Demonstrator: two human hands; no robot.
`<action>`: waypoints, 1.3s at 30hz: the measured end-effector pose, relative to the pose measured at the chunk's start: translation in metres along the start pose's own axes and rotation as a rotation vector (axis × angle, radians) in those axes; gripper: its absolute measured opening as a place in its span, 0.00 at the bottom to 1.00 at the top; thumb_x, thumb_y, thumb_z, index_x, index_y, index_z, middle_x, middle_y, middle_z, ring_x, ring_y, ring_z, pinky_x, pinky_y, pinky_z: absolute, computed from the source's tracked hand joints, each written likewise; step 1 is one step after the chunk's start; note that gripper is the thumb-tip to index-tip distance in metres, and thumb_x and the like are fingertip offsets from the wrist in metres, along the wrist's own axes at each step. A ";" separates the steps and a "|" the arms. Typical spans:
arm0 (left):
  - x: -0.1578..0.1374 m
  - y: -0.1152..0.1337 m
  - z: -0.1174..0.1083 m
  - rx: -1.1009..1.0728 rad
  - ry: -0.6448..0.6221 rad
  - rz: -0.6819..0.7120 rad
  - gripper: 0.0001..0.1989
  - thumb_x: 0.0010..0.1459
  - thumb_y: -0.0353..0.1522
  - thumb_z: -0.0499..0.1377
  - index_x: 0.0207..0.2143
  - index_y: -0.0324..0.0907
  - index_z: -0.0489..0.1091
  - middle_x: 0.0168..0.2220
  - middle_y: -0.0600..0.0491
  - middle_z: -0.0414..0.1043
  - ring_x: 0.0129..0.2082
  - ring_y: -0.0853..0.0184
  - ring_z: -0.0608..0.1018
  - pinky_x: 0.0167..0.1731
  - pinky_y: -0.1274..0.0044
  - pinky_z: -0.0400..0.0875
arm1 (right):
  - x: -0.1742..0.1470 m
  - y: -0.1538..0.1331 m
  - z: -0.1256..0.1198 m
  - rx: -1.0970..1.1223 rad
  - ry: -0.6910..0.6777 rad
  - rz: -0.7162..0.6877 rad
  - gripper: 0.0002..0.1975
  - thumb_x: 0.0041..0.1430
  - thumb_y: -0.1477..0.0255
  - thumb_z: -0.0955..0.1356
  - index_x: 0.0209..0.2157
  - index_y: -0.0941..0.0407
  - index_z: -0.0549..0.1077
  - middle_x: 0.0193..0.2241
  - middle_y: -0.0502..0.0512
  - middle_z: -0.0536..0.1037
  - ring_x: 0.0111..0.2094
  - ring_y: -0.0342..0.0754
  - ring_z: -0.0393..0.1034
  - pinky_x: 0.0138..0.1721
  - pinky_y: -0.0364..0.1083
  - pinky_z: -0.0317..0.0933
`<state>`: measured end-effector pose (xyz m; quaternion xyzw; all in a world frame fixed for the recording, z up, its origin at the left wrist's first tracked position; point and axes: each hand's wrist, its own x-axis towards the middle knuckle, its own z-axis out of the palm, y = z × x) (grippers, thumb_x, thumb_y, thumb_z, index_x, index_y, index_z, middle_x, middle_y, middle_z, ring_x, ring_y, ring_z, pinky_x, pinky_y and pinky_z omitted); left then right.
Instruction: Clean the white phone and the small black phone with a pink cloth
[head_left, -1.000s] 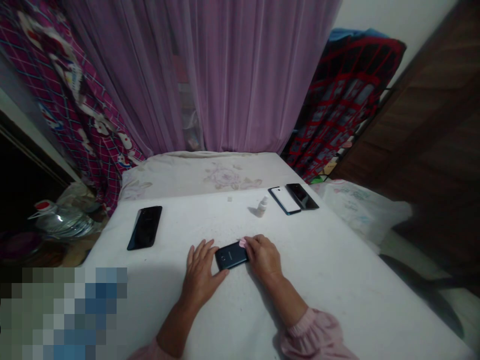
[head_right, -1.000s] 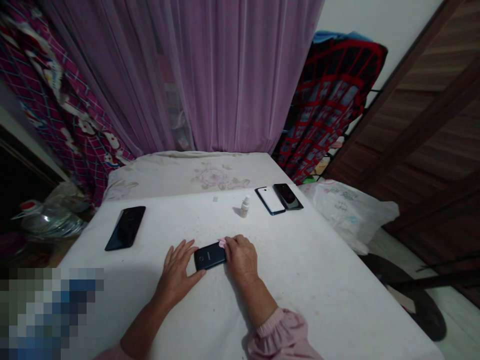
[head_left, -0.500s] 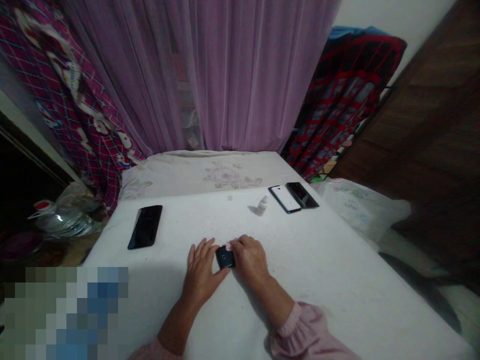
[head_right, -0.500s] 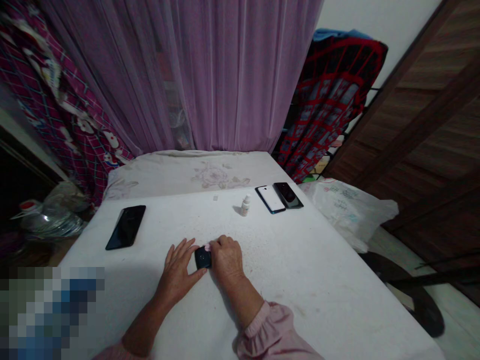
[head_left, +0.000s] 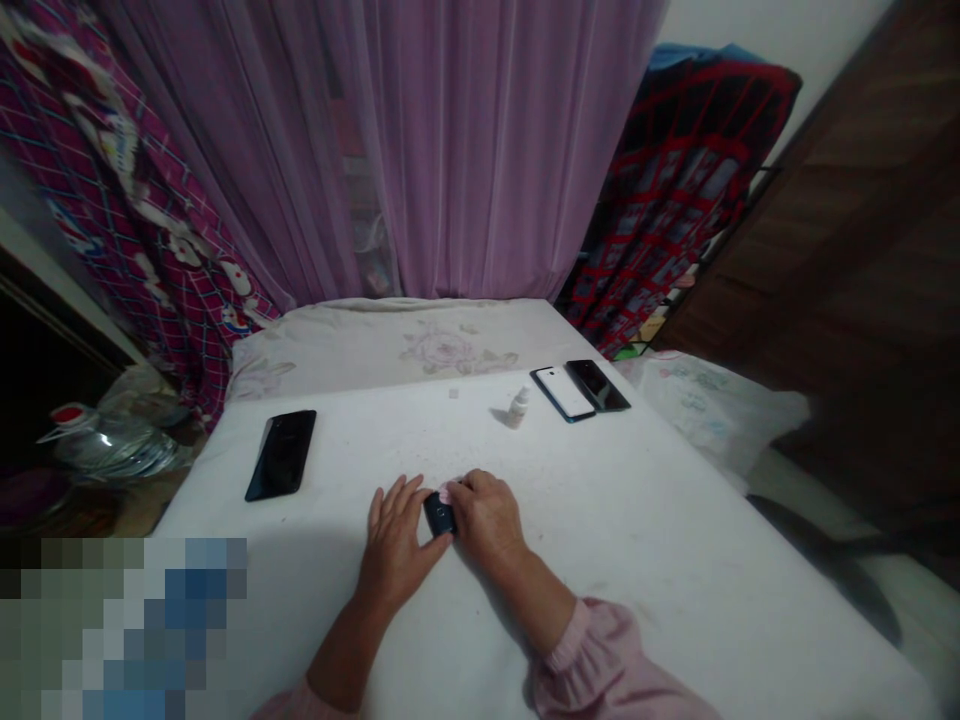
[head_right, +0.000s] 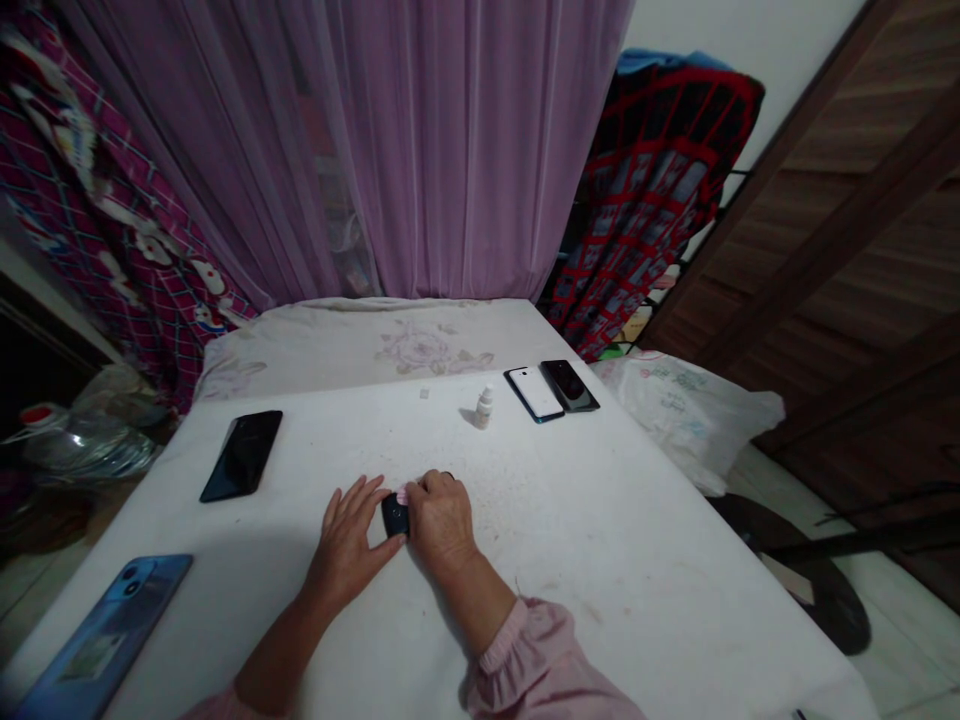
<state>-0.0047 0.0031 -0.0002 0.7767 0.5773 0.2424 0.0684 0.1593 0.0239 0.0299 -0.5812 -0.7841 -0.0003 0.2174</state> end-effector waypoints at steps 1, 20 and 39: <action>0.000 0.000 0.000 0.002 -0.003 0.001 0.24 0.52 0.33 0.64 0.52 0.44 0.66 0.60 0.45 0.67 0.63 0.50 0.64 0.63 0.51 0.51 | -0.001 -0.002 0.001 0.009 0.007 -0.013 0.07 0.62 0.70 0.68 0.37 0.50 0.80 0.30 0.54 0.75 0.33 0.47 0.65 0.33 0.46 0.50; 0.000 -0.001 0.002 0.009 0.006 -0.001 0.24 0.52 0.35 0.64 0.52 0.45 0.66 0.60 0.45 0.67 0.63 0.51 0.65 0.63 0.52 0.51 | -0.031 0.003 0.000 0.028 0.205 -0.157 0.06 0.60 0.74 0.68 0.38 0.53 0.78 0.28 0.52 0.72 0.29 0.46 0.59 0.30 0.46 0.45; 0.000 -0.001 0.001 -0.007 0.022 0.024 0.22 0.55 0.39 0.63 0.52 0.46 0.69 0.59 0.45 0.69 0.62 0.50 0.66 0.63 0.52 0.51 | -0.042 0.021 -0.006 0.047 0.208 -0.220 0.09 0.66 0.70 0.66 0.39 0.48 0.79 0.29 0.50 0.76 0.30 0.43 0.62 0.32 0.45 0.48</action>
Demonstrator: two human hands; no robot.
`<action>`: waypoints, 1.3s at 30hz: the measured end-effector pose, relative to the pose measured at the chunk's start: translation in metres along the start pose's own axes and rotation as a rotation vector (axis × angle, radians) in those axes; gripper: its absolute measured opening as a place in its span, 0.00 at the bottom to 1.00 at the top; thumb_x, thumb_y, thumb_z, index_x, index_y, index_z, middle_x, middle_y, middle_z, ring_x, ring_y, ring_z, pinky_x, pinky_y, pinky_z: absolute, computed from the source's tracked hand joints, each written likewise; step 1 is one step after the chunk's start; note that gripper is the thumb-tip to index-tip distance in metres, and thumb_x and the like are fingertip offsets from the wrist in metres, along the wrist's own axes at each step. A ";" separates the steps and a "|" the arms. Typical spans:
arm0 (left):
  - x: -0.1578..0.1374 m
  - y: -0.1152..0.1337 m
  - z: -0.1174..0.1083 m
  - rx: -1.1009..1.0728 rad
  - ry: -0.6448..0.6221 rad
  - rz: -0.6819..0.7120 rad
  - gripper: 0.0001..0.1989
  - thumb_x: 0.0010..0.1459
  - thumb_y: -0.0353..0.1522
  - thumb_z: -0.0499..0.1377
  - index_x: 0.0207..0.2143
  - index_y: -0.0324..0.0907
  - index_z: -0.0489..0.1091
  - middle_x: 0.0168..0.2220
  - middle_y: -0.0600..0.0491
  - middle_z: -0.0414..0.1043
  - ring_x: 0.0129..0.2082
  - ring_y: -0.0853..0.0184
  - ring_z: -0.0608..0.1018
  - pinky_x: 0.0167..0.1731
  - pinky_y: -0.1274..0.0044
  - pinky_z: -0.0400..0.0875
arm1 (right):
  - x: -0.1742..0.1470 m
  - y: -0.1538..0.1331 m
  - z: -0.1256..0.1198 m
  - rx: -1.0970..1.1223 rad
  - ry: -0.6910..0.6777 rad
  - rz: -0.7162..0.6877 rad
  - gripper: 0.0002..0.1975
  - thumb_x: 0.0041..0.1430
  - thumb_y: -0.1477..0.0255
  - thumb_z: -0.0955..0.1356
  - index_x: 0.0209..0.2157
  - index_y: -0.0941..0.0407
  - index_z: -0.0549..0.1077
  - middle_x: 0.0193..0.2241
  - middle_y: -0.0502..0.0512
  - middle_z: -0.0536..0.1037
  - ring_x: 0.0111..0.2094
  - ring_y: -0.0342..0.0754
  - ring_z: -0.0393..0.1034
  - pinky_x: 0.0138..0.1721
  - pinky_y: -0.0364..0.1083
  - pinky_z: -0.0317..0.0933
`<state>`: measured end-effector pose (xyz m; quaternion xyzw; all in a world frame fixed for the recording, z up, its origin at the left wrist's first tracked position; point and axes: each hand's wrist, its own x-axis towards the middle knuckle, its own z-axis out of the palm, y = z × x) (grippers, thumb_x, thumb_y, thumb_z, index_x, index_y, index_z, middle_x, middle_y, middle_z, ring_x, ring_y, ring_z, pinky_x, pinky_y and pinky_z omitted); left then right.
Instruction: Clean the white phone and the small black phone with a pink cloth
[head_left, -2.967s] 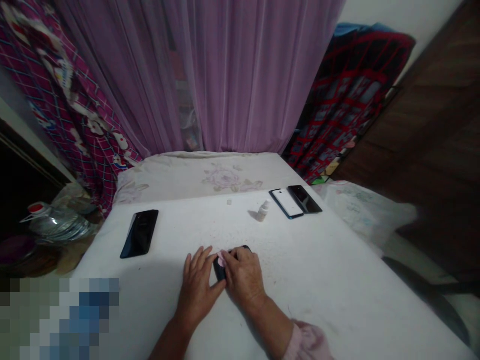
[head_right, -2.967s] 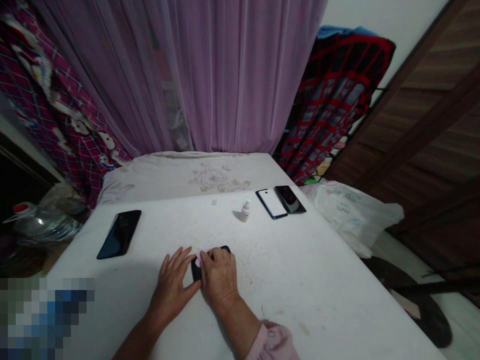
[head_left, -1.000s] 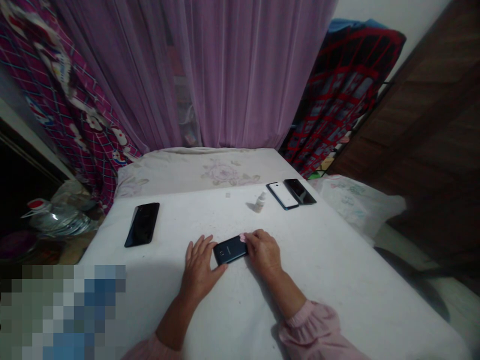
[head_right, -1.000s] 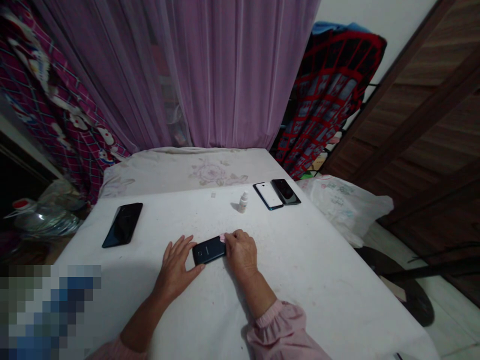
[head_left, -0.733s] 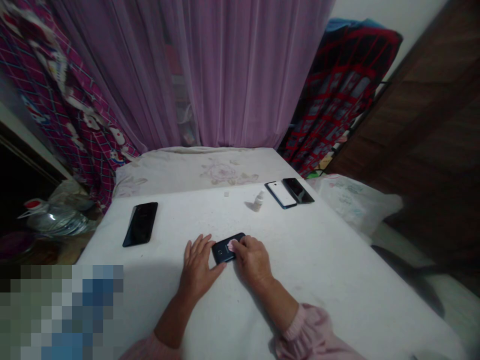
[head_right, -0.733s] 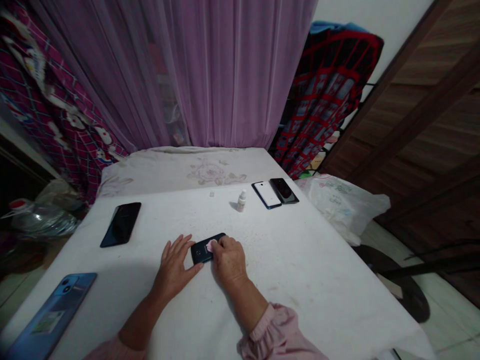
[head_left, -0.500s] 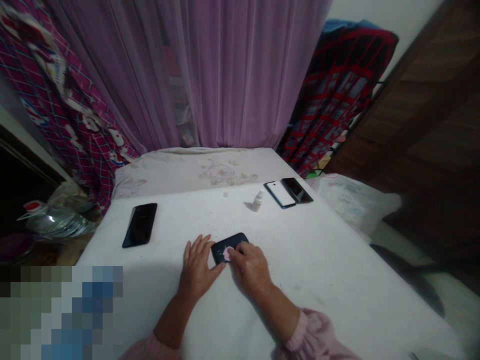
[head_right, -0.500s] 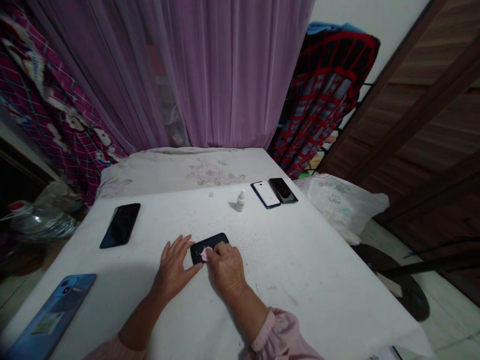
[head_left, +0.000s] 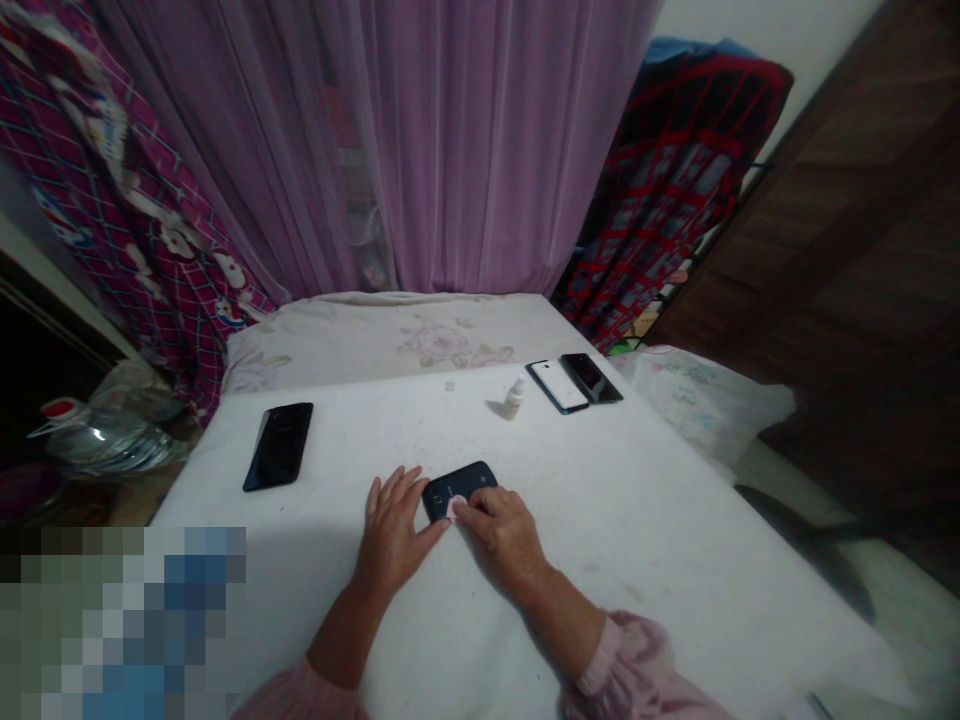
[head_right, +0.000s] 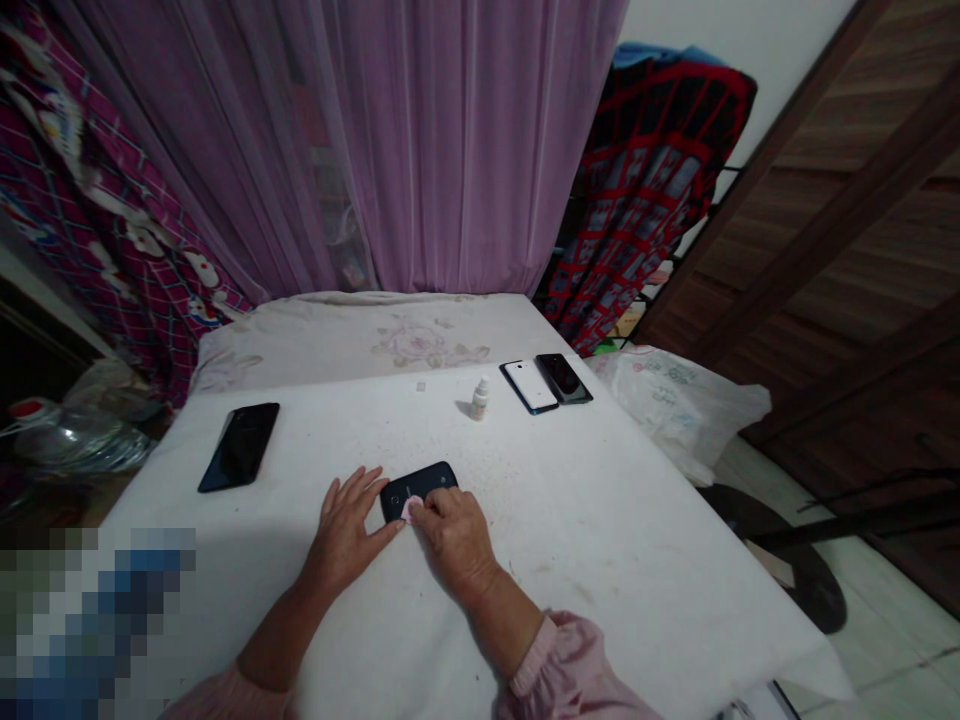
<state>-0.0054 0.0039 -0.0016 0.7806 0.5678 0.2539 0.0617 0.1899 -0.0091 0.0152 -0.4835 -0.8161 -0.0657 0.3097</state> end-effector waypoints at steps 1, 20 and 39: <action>0.000 0.000 0.000 0.000 0.000 0.002 0.22 0.55 0.39 0.63 0.52 0.46 0.69 0.59 0.45 0.69 0.62 0.50 0.66 0.63 0.52 0.51 | 0.001 -0.002 0.000 0.022 -0.003 -0.018 0.09 0.66 0.70 0.66 0.38 0.48 0.79 0.29 0.50 0.76 0.30 0.43 0.62 0.32 0.45 0.48; 0.002 -0.001 -0.003 -0.019 -0.046 0.005 0.22 0.55 0.37 0.62 0.53 0.45 0.69 0.59 0.45 0.69 0.62 0.51 0.66 0.63 0.51 0.51 | -0.004 0.027 -0.004 0.188 -0.014 0.049 0.12 0.67 0.70 0.65 0.38 0.52 0.81 0.28 0.54 0.76 0.30 0.44 0.67 0.33 0.43 0.59; 0.002 -0.001 0.000 -0.021 -0.038 -0.014 0.23 0.54 0.37 0.62 0.53 0.46 0.67 0.59 0.45 0.68 0.62 0.52 0.66 0.63 0.53 0.49 | 0.050 0.049 0.006 0.033 -0.291 0.481 0.11 0.62 0.71 0.67 0.42 0.46 0.81 0.35 0.51 0.81 0.36 0.46 0.74 0.33 0.42 0.60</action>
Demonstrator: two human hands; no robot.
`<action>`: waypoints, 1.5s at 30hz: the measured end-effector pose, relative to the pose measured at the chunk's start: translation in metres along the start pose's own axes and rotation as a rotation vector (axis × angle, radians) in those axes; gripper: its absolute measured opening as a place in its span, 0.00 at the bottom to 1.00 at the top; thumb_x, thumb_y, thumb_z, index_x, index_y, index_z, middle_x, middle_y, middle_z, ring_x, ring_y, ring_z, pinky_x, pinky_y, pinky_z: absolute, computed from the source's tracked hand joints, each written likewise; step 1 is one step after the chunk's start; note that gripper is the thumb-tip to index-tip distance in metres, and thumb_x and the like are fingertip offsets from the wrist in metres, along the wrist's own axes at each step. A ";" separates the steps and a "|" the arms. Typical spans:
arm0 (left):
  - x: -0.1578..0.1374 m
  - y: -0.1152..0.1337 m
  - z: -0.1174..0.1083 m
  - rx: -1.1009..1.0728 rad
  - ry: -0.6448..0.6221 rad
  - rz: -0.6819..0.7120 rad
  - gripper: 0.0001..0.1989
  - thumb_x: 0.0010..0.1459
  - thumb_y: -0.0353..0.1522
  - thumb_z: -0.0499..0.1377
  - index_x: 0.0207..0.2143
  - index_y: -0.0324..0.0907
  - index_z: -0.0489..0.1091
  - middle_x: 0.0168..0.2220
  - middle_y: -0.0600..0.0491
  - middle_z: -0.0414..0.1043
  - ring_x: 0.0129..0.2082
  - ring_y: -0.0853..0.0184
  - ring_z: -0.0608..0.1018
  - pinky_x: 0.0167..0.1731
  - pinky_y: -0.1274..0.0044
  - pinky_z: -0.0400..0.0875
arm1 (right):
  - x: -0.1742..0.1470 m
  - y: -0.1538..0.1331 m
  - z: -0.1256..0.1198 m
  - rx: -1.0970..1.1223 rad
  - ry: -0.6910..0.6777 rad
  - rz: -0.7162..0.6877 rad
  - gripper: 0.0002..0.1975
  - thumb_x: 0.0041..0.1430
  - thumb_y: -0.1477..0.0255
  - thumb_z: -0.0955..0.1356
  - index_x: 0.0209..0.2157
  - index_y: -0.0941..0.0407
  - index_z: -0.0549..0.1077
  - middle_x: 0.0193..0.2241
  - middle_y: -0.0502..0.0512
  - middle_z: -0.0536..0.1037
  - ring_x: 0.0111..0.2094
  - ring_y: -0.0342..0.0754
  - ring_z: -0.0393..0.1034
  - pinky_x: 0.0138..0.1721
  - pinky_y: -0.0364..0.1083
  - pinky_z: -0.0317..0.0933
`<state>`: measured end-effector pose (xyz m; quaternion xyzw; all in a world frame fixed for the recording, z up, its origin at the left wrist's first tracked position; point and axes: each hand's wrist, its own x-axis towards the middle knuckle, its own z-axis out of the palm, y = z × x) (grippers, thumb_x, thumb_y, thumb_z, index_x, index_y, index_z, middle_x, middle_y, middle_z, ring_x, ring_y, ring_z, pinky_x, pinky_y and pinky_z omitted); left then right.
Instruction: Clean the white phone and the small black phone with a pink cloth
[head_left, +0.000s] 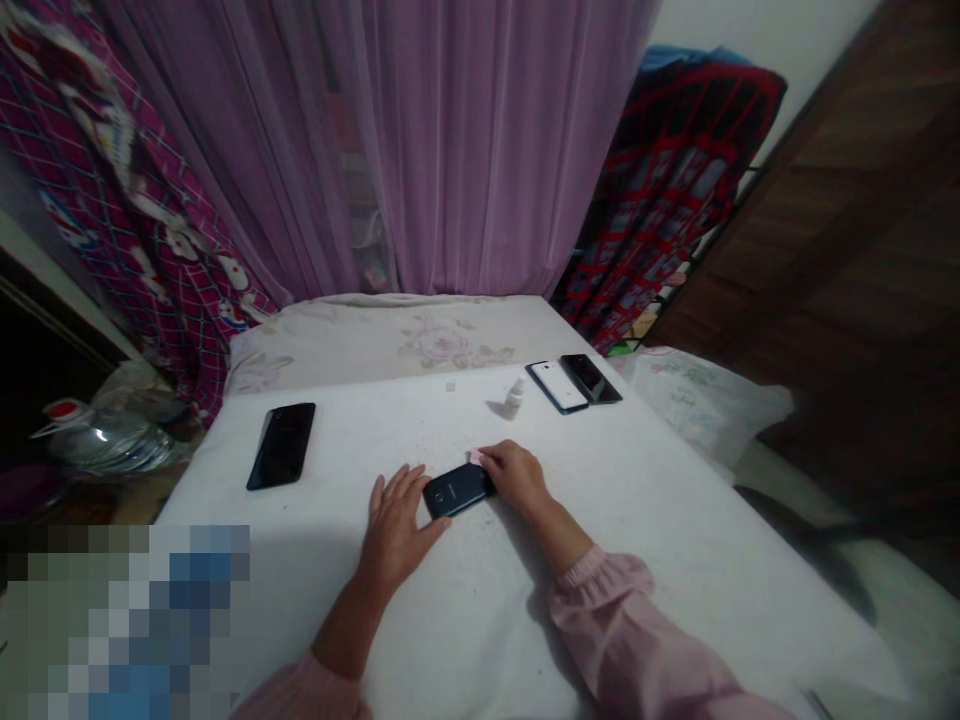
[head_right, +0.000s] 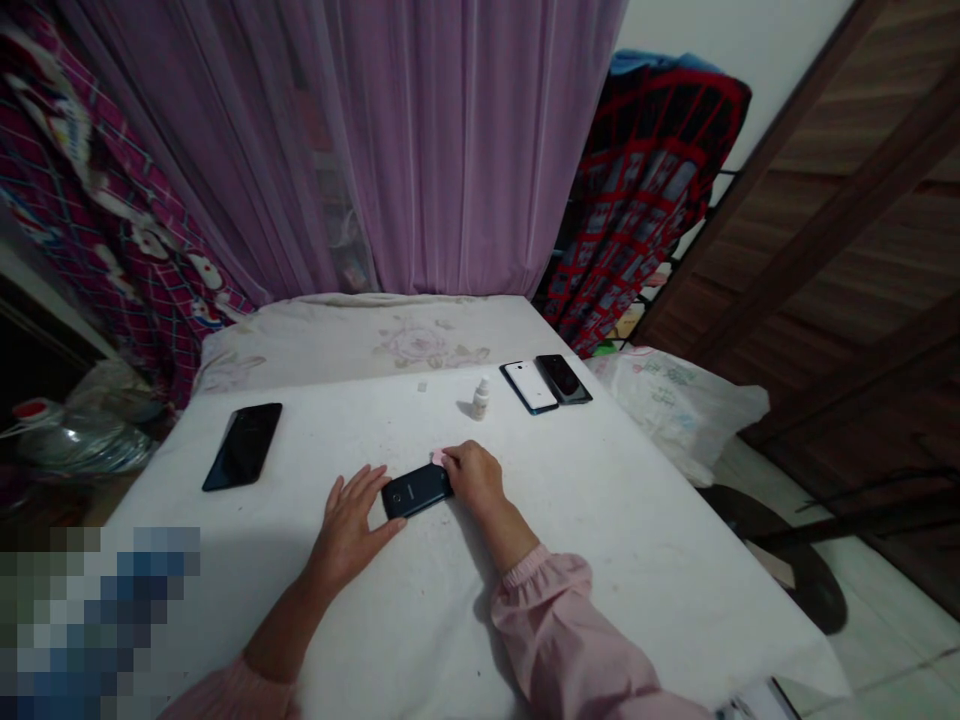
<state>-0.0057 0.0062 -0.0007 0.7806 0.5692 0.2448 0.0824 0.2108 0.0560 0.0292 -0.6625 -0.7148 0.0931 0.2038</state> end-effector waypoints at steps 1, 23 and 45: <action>0.000 0.000 0.000 -0.001 0.000 -0.004 0.23 0.54 0.36 0.62 0.53 0.46 0.67 0.59 0.45 0.68 0.62 0.52 0.66 0.64 0.53 0.49 | -0.001 0.000 0.000 -0.002 0.005 -0.008 0.11 0.62 0.72 0.67 0.42 0.46 0.81 0.35 0.51 0.80 0.36 0.45 0.74 0.33 0.42 0.59; 0.002 0.001 0.001 -0.032 0.005 -0.099 0.23 0.47 0.35 0.69 0.46 0.45 0.67 0.61 0.44 0.65 0.65 0.49 0.61 0.63 0.53 0.51 | -0.015 -0.035 0.009 0.081 -0.061 -0.743 0.07 0.60 0.73 0.71 0.37 0.48 0.81 0.31 0.50 0.77 0.32 0.43 0.68 0.36 0.43 0.54; 0.001 0.000 -0.004 -0.023 -0.066 -0.070 0.23 0.51 0.33 0.65 0.49 0.44 0.65 0.62 0.43 0.64 0.66 0.51 0.60 0.64 0.53 0.49 | -0.020 -0.033 0.014 0.205 -0.037 -0.796 0.07 0.61 0.73 0.69 0.35 0.49 0.81 0.29 0.51 0.76 0.30 0.43 0.67 0.34 0.44 0.55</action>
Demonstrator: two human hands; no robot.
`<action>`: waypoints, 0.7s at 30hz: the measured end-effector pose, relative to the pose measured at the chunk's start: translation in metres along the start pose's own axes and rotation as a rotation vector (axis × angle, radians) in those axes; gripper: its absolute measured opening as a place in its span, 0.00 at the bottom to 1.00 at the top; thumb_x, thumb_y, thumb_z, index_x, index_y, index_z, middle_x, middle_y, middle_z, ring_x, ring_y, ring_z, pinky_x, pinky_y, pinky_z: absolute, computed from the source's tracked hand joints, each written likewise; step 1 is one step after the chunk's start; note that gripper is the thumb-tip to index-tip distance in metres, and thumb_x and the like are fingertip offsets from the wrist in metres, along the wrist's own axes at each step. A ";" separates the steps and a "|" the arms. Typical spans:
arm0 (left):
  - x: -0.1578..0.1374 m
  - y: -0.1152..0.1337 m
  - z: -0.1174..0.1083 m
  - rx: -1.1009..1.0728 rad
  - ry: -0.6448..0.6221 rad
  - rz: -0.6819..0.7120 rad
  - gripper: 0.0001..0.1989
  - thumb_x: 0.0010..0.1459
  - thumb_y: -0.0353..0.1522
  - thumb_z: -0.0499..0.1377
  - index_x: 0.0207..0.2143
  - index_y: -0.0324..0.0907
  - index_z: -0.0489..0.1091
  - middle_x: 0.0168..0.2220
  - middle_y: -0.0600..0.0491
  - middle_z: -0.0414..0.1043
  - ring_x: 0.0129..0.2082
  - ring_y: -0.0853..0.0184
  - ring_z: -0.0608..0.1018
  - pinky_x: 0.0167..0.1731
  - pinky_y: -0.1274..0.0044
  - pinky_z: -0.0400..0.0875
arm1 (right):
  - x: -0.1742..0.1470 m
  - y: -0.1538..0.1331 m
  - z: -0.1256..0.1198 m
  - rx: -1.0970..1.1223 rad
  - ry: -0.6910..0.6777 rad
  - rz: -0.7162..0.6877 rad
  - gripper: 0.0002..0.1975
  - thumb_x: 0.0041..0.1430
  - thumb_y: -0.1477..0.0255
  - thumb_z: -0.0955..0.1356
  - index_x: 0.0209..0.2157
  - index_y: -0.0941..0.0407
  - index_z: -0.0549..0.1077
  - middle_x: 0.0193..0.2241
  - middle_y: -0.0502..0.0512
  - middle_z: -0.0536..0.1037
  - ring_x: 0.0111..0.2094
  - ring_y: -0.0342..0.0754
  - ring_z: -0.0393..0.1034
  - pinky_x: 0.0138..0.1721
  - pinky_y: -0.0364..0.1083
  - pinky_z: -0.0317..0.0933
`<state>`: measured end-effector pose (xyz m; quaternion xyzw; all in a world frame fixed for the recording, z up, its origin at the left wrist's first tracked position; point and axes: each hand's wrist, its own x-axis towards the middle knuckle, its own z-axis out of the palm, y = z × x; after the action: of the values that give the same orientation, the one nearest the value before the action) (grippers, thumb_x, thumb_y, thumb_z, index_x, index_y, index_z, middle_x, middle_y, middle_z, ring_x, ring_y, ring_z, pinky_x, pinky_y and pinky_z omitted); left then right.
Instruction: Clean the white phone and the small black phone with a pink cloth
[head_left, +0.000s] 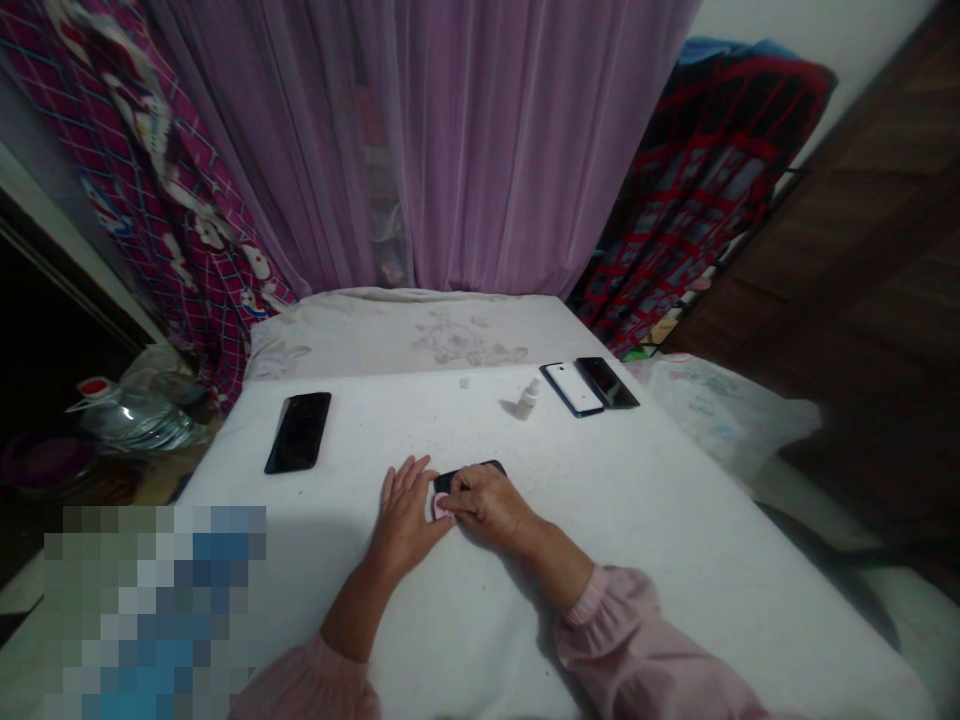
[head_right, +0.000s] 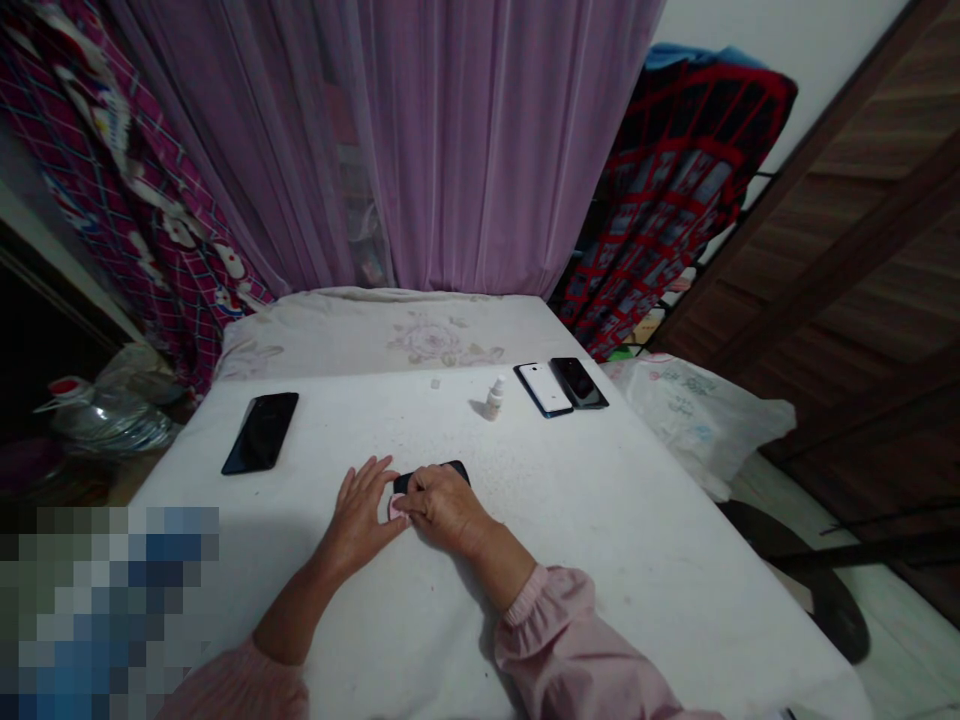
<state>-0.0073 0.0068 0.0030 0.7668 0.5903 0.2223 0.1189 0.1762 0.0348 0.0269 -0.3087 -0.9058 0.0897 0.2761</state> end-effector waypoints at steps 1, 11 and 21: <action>0.000 0.000 0.001 0.000 0.006 0.001 0.23 0.51 0.33 0.65 0.49 0.45 0.65 0.62 0.44 0.64 0.65 0.51 0.60 0.64 0.53 0.49 | 0.001 -0.001 0.001 0.004 -0.004 0.001 0.07 0.61 0.73 0.69 0.36 0.49 0.81 0.29 0.51 0.76 0.30 0.43 0.67 0.34 0.44 0.55; 0.000 -0.001 0.000 -0.032 -0.016 -0.002 0.24 0.50 0.33 0.66 0.49 0.44 0.65 0.62 0.44 0.63 0.66 0.50 0.60 0.64 0.52 0.47 | -0.051 0.040 -0.038 -0.090 0.031 0.184 0.10 0.65 0.71 0.67 0.36 0.48 0.82 0.29 0.52 0.76 0.31 0.43 0.68 0.34 0.44 0.56; 0.001 0.003 -0.005 -0.023 -0.046 -0.021 0.23 0.50 0.33 0.66 0.49 0.44 0.66 0.63 0.44 0.63 0.66 0.50 0.60 0.64 0.52 0.48 | -0.003 0.011 0.000 -0.169 0.040 0.196 0.08 0.59 0.74 0.70 0.37 0.50 0.81 0.30 0.53 0.76 0.32 0.45 0.67 0.33 0.45 0.53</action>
<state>-0.0069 0.0063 0.0085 0.7640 0.5928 0.2102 0.1438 0.1841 0.0415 0.0217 -0.4198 -0.8698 0.0334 0.2572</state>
